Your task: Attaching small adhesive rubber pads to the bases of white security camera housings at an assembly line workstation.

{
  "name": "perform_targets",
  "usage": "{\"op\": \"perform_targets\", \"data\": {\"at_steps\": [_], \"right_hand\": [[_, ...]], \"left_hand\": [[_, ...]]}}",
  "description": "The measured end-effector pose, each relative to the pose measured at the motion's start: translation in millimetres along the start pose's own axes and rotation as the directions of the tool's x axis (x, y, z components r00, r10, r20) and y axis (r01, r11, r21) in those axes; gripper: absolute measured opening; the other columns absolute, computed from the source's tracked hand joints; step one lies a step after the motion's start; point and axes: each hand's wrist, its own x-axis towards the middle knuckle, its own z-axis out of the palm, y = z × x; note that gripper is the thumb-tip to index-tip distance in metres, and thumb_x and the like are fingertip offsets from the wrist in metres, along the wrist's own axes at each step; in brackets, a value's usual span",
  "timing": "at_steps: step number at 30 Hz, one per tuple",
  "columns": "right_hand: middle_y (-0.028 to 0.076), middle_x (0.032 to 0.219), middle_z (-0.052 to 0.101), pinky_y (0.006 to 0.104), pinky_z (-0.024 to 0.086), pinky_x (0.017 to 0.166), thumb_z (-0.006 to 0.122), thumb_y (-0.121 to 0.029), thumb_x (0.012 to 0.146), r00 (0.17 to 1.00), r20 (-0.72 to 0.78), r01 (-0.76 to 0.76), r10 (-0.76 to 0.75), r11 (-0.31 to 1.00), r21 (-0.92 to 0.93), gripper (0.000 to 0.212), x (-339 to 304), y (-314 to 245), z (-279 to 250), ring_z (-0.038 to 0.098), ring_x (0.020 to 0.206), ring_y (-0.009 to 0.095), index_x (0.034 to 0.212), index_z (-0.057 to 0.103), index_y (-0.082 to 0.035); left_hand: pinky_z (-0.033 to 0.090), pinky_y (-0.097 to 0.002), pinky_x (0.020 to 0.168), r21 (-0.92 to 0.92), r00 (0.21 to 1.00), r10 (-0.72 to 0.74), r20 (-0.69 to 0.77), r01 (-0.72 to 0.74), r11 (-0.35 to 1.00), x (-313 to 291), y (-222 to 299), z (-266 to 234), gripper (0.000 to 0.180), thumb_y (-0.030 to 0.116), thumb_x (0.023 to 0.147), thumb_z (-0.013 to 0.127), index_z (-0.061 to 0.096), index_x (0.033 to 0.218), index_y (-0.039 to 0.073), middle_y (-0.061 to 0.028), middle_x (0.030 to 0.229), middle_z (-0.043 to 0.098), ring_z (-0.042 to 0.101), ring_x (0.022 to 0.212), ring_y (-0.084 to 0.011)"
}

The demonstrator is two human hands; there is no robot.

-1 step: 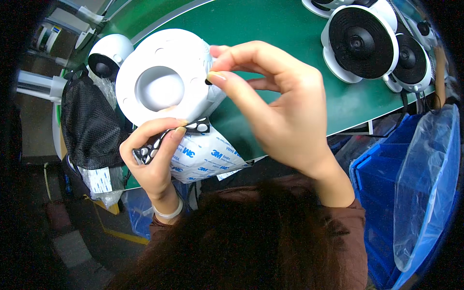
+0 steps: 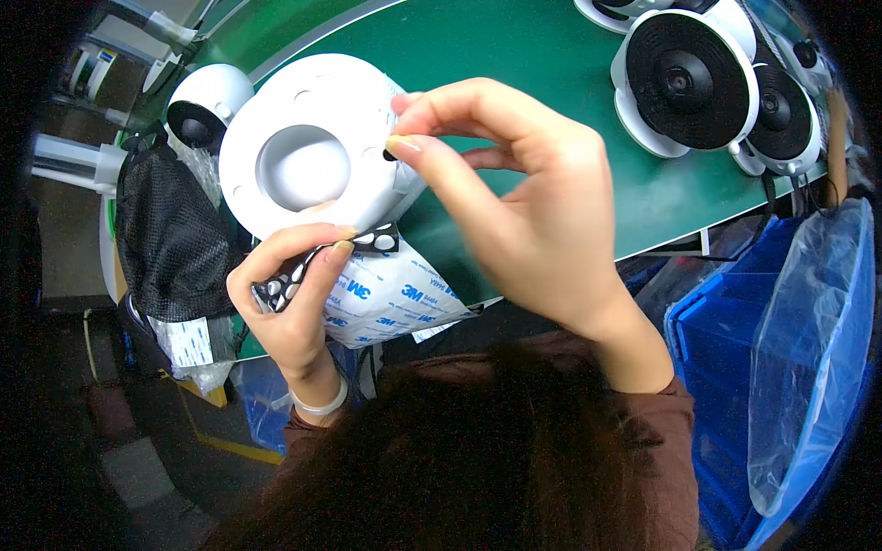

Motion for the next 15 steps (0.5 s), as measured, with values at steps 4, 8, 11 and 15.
{"op": "perform_targets", "data": {"at_steps": [4,8,11,15], "right_hand": [[0.008,0.079,0.06,0.0203,0.045,0.07,0.058,0.0,0.076,0.997,0.019,-0.069,0.072,0.989,-0.133,0.009,0,-5,8,0.058,0.078,0.012,0.083,0.057,0.005],[0.007,0.078,0.06,0.0194,0.045,0.067,0.059,-0.001,0.076,0.997,-0.006,-0.077,0.076,0.988,-0.136,0.009,1,-7,7,0.056,0.073,0.009,0.082,0.057,0.005],[0.007,0.078,0.06,0.0191,0.045,0.066,0.059,-0.001,0.075,0.997,-0.005,-0.078,0.078,0.987,-0.141,0.009,1,-6,10,0.056,0.072,0.009,0.082,0.057,0.005],[0.007,0.077,0.06,0.0189,0.045,0.066,0.06,0.0,0.075,0.997,-0.009,-0.083,0.083,0.983,-0.164,0.008,1,-7,13,0.056,0.072,0.009,0.081,0.058,0.005]], "left_hand": [[0.045,-0.0199,0.062,0.008,1.0,-0.004,0.003,0.004,1.0,0,-3,-2,0.014,-0.007,0.064,0.063,0.064,0.077,-0.001,-0.0102,0.077,0.064,0.06,0.066,-0.0118],[0.045,-0.0198,0.062,0.004,1.0,-0.003,0.008,0.003,1.0,1,1,1,0.015,-0.007,0.063,0.063,0.065,0.076,-0.001,-0.011,0.078,0.064,0.06,0.067,-0.0121],[0.045,-0.0198,0.062,0.001,1.0,0.008,0.003,-0.008,1.0,1,0,1,0.015,-0.007,0.063,0.064,0.065,0.076,0.0,-0.0116,0.079,0.064,0.06,0.067,-0.0123],[0.045,-0.02,0.062,0.002,1.0,0.016,0.008,-0.016,1.0,1,-1,0,0.015,-0.008,0.063,0.064,0.065,0.076,0.0,-0.0122,0.079,0.064,0.06,0.067,-0.0127]]}}
